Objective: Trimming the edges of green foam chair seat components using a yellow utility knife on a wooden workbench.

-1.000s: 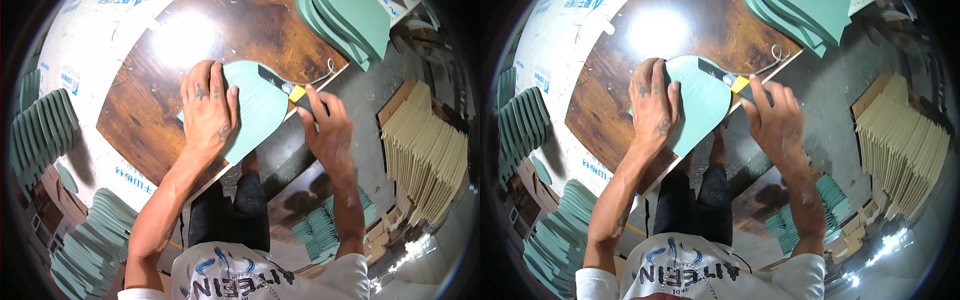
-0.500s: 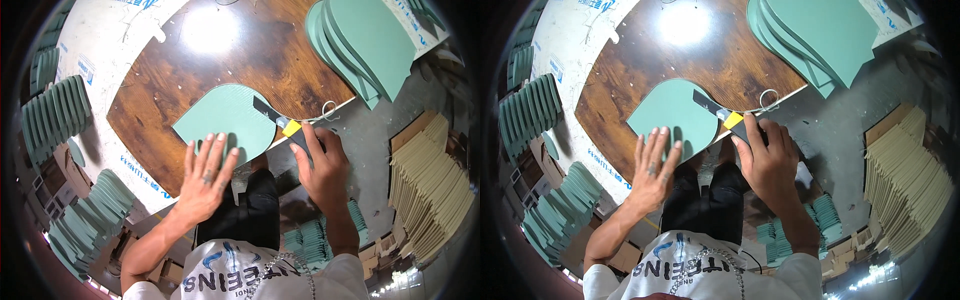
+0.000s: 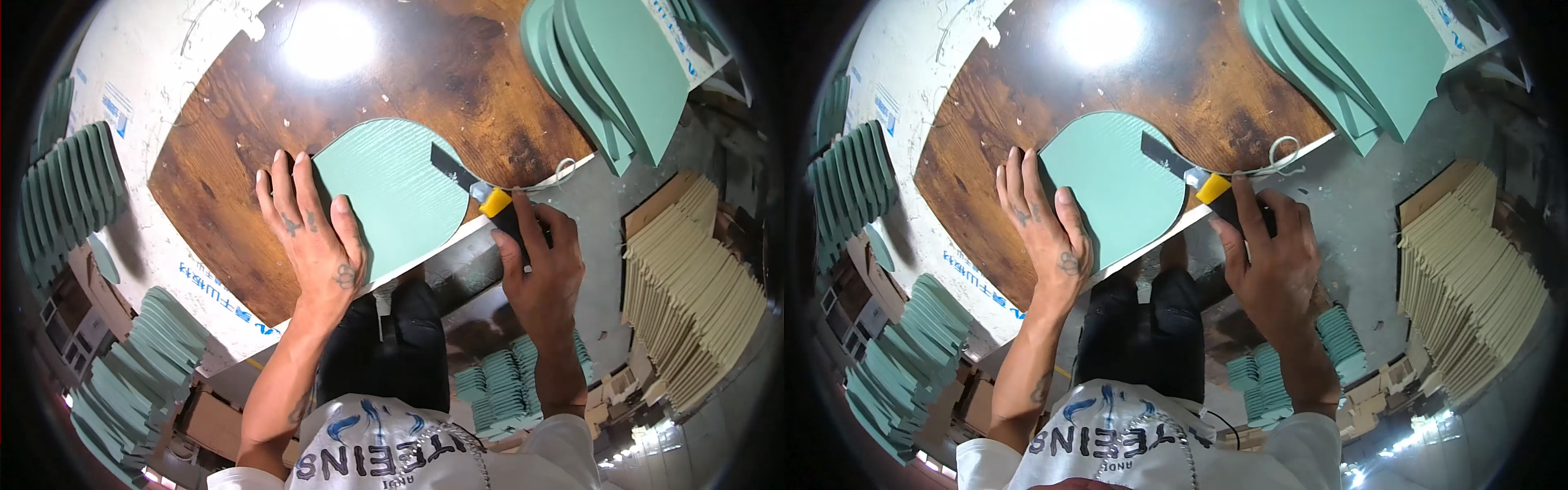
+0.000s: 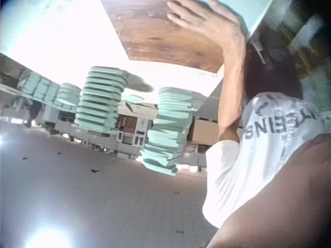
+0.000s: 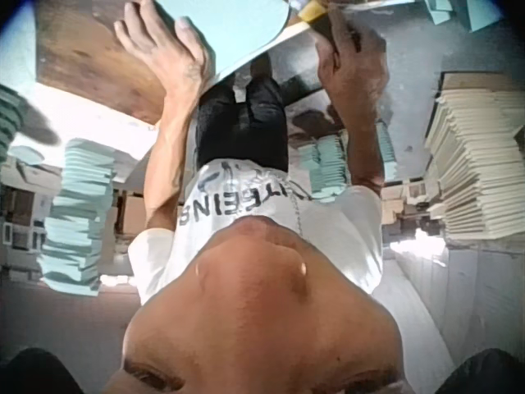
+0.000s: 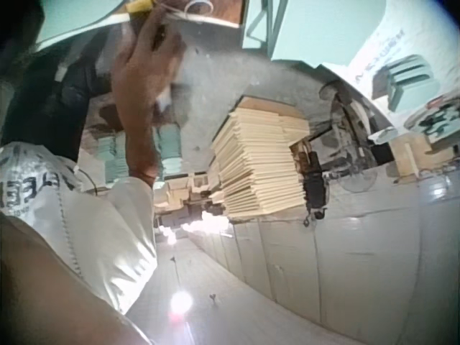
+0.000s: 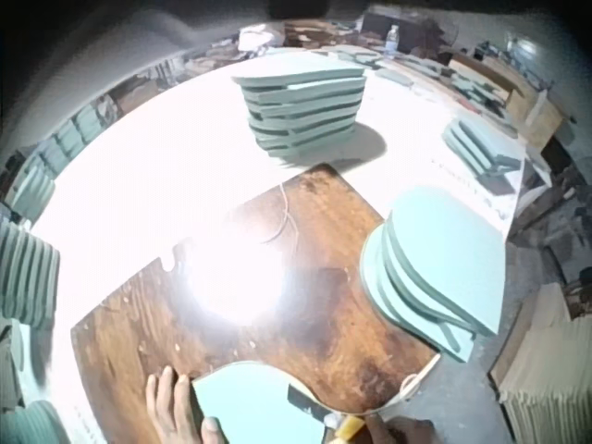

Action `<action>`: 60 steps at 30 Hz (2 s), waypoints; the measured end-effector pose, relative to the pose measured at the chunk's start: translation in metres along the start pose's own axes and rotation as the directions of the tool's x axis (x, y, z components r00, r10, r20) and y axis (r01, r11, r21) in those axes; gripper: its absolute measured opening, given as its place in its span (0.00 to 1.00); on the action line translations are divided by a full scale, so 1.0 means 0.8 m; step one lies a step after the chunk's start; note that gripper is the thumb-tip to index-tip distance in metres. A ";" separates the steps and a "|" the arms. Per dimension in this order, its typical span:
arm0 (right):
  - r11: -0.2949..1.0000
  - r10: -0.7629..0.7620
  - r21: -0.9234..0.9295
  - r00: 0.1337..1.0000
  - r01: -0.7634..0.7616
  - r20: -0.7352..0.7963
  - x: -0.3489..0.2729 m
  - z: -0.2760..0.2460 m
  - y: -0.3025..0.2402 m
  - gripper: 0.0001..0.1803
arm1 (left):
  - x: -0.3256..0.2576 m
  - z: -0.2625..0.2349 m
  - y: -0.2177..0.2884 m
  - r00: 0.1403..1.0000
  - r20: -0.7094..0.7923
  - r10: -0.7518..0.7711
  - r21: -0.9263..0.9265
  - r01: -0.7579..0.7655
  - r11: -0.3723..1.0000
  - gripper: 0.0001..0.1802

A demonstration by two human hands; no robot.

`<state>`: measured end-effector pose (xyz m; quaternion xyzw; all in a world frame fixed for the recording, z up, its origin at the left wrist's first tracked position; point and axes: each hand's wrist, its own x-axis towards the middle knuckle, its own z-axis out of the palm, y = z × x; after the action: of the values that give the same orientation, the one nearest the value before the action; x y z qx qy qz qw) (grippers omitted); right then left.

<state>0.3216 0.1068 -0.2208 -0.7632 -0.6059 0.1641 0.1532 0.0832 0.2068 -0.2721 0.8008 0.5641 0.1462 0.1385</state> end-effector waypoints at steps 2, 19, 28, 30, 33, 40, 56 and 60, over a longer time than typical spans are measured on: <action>0.999 -0.009 -0.032 1.000 0.008 -0.009 0.001 -0.001 0.002 0.27 | 0.002 0.001 0.002 0.999 -0.032 0.024 -0.023 -0.025 0.999 0.29; 0.912 -0.390 -0.137 0.921 0.386 -0.002 0.097 -0.003 0.015 0.28 | 0.000 0.000 -0.007 0.997 -0.050 0.058 -0.065 -0.061 0.996 0.31; 0.875 -0.473 -0.091 0.879 0.476 0.054 0.123 -0.005 0.021 0.30 | -0.003 -0.001 -0.003 0.999 -0.050 0.014 -0.058 -0.017 0.998 0.31; 0.947 -0.313 -0.044 0.945 0.318 0.096 0.099 -0.004 0.020 0.35 | -0.007 -0.005 -0.002 0.998 -0.040 -0.042 -0.092 0.038 0.995 0.32; 0.988 -0.093 0.130 0.995 0.087 0.041 0.047 0.007 0.019 0.33 | -0.033 -0.020 0.002 0.976 -0.040 -0.215 -0.156 0.207 0.966 0.40; 0.813 0.331 0.494 0.943 -0.309 0.046 -0.040 0.055 -0.057 0.14 | -0.066 -0.046 0.053 0.932 0.122 -0.340 -0.369 0.361 0.856 0.42; 0.475 0.407 0.785 0.890 -0.397 0.204 0.031 0.035 -0.061 0.28 | -0.029 -0.065 0.045 0.792 0.218 -0.570 -0.851 0.440 0.286 0.39; 0.410 0.381 0.823 0.894 -0.392 0.236 0.018 0.035 -0.081 0.32 | -0.023 -0.072 0.052 0.791 0.211 -0.574 -0.868 0.422 0.262 0.41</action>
<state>0.2555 0.1362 -0.2191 -0.7039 -0.2533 0.4755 0.4628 0.0905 0.1790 -0.2044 0.3730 0.6326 0.4237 0.5302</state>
